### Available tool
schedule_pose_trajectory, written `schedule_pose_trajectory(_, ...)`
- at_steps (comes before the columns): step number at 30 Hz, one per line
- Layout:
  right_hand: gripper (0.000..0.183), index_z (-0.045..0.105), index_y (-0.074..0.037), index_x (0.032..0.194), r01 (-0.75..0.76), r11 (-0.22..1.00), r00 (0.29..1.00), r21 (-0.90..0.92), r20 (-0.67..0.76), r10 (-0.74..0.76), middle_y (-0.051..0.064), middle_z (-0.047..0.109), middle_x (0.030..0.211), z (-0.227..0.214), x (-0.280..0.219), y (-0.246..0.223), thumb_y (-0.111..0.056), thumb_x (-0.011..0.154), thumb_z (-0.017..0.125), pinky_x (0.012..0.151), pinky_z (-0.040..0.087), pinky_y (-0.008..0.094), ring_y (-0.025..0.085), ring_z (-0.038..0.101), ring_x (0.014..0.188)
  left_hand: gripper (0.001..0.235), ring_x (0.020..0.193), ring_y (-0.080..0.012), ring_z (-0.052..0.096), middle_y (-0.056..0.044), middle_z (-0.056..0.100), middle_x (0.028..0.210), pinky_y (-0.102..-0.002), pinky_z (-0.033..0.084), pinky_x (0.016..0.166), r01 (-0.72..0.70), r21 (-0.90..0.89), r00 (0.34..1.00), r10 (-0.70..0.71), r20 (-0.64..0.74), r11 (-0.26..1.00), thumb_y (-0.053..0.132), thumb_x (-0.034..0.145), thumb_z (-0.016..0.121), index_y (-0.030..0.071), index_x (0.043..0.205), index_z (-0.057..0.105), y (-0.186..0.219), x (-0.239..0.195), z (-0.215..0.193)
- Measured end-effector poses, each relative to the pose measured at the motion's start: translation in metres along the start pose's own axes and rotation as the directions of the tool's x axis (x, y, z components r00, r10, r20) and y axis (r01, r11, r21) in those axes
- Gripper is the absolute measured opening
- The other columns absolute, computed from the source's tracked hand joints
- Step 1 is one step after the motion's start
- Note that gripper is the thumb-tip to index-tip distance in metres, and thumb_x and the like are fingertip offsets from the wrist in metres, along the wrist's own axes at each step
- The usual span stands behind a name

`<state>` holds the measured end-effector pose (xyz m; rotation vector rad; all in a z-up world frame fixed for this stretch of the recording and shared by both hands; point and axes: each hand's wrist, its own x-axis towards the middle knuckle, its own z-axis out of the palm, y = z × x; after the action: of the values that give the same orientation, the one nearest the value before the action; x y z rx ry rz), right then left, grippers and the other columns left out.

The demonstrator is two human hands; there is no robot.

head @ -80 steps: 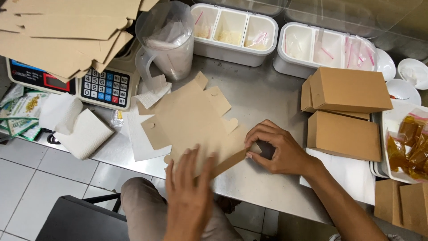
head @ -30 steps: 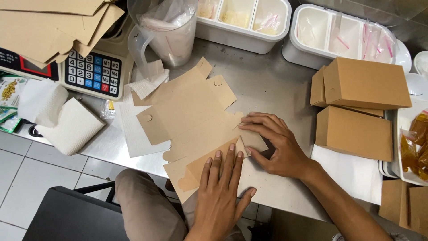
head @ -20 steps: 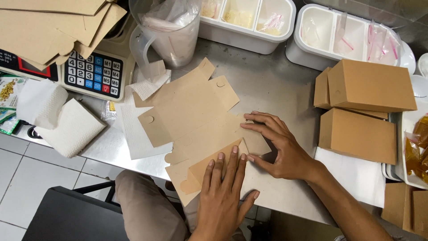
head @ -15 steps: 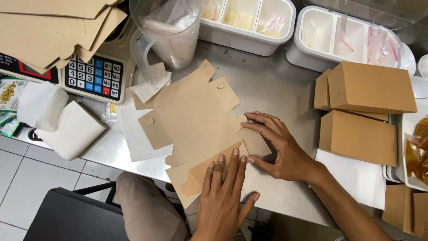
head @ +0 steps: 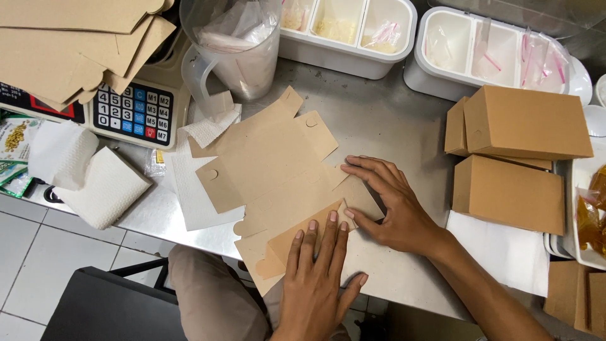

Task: The person folds a flat cardboard box blank on a stainless steel counter, creasing the flaps and tucking tabs to form a closed box. The person handles the cardboard by hand without tools, completing one box and placing it aside.

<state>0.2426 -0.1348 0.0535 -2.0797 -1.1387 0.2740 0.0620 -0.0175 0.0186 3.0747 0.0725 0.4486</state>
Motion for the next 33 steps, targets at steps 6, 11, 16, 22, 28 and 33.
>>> schedule_pose_trajectory(6,0.060,0.055,-0.015,0.147,0.009,0.999,0.997,-0.045,-0.073,-0.012,0.005,0.057,0.148,0.007,0.002,0.003,-0.024,0.091,0.076,0.117,0.035,0.044,0.024,0.051,0.137,0.080,0.145,-0.0333,0.042,-0.011,0.033,0.169,-0.047,0.030,0.123,0.006,-0.030,1.000,-0.005,0.020,1.000,0.066,0.103,0.042,0.010,0.160,0.038,0.000,0.001,-0.001)
schedule_pose_trajectory(11,0.056,0.057,-0.016,0.144,-0.027,0.999,0.994,-0.047,-0.103,0.022,0.003,0.060,0.144,0.010,0.002,0.002,-0.026,0.092,0.075,0.114,0.037,0.042,0.023,0.052,0.134,0.080,0.145,-0.0328,0.043,-0.011,0.034,0.169,-0.046,0.030,0.124,0.003,-0.006,1.000,-0.003,-0.002,1.000,0.067,0.103,0.042,0.011,0.160,0.038,0.001,0.000,-0.001)
schedule_pose_trajectory(16,0.053,0.059,-0.015,0.142,-0.058,0.996,0.990,-0.068,-0.130,0.049,0.002,0.062,0.142,0.014,0.003,0.002,-0.026,0.093,0.074,0.111,0.038,0.042,0.022,0.053,0.132,0.079,0.144,-0.0324,0.044,-0.010,0.035,0.168,-0.046,0.030,0.123,0.007,-0.004,1.000,-0.007,-0.018,1.000,0.067,0.103,0.043,0.011,0.159,0.040,0.001,0.000,0.000)
schedule_pose_trajectory(22,0.050,0.061,-0.015,0.140,-0.065,0.994,0.982,-0.082,-0.185,0.049,0.002,0.065,0.138,0.018,0.002,0.004,-0.024,0.092,0.074,0.109,0.041,0.043,0.022,0.056,0.130,0.080,0.144,-0.0326,0.045,-0.010,0.034,0.169,-0.046,0.032,0.122,0.005,0.002,1.000,-0.005,-0.019,1.000,0.067,0.103,0.043,0.011,0.160,0.038,0.001,-0.001,0.002)
schedule_pose_trajectory(28,0.054,0.058,-0.014,0.143,-0.040,0.999,0.994,-0.035,-0.108,0.036,0.002,0.062,0.142,0.003,0.000,0.000,-0.028,0.093,0.073,0.113,0.041,0.040,0.023,0.053,0.135,0.081,0.145,-0.0322,0.043,-0.009,0.035,0.168,-0.046,0.031,0.123,0.003,0.023,1.000,-0.002,-0.020,1.000,0.068,0.102,0.043,0.012,0.160,0.039,0.001,-0.001,0.002)
schedule_pose_trajectory(33,0.071,0.046,-0.015,0.153,-0.046,0.997,0.996,0.070,0.080,0.040,0.004,0.047,0.160,-0.008,-0.003,0.002,-0.025,0.089,0.076,0.124,0.028,0.044,0.024,0.037,0.152,0.081,0.145,-0.0337,0.043,-0.010,0.032,0.170,-0.047,0.032,0.122,-0.005,0.001,1.000,0.005,-0.019,1.000,0.068,0.103,0.043,0.011,0.160,0.038,0.000,-0.001,0.002)
